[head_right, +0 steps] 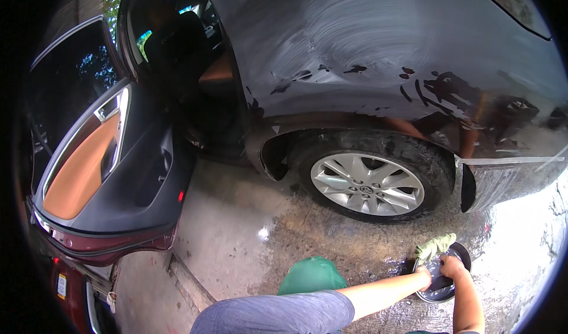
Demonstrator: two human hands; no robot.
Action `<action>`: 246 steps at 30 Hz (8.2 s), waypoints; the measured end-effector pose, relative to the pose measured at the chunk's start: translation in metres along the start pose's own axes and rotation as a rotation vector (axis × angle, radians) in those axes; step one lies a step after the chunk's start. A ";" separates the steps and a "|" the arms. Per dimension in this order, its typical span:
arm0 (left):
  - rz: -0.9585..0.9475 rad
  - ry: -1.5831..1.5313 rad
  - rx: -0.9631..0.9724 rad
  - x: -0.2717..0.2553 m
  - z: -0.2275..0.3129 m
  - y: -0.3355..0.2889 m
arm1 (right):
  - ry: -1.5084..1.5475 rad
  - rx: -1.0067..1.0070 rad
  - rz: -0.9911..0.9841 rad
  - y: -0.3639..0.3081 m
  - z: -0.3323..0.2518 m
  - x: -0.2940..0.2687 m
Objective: Sanding and cleaning a specific area of a car's exterior body panel as part of detailing.
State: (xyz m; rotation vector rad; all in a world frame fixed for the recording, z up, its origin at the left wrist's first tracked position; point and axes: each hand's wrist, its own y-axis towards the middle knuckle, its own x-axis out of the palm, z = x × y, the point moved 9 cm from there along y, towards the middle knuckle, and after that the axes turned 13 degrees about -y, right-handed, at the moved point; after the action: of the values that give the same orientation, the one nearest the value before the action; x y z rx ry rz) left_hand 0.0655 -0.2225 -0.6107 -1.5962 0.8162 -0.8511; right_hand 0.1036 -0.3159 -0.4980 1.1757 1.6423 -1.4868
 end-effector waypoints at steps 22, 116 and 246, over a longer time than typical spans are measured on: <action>-0.403 2.278 1.508 0.030 -0.040 -0.120 | -0.117 0.151 0.110 -0.031 0.062 0.039; -0.438 2.241 1.566 0.163 -0.205 -0.142 | -0.168 0.163 0.163 -0.185 0.223 -0.005; -0.624 2.016 1.863 0.167 -0.197 -0.141 | 0.674 0.714 0.841 -0.245 0.259 -0.046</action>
State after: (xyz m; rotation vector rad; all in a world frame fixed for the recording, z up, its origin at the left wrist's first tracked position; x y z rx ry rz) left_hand -0.0091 -0.4386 -0.4254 1.1863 0.1687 -2.4478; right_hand -0.1294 -0.5704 -0.3977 2.5623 0.6782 -1.1499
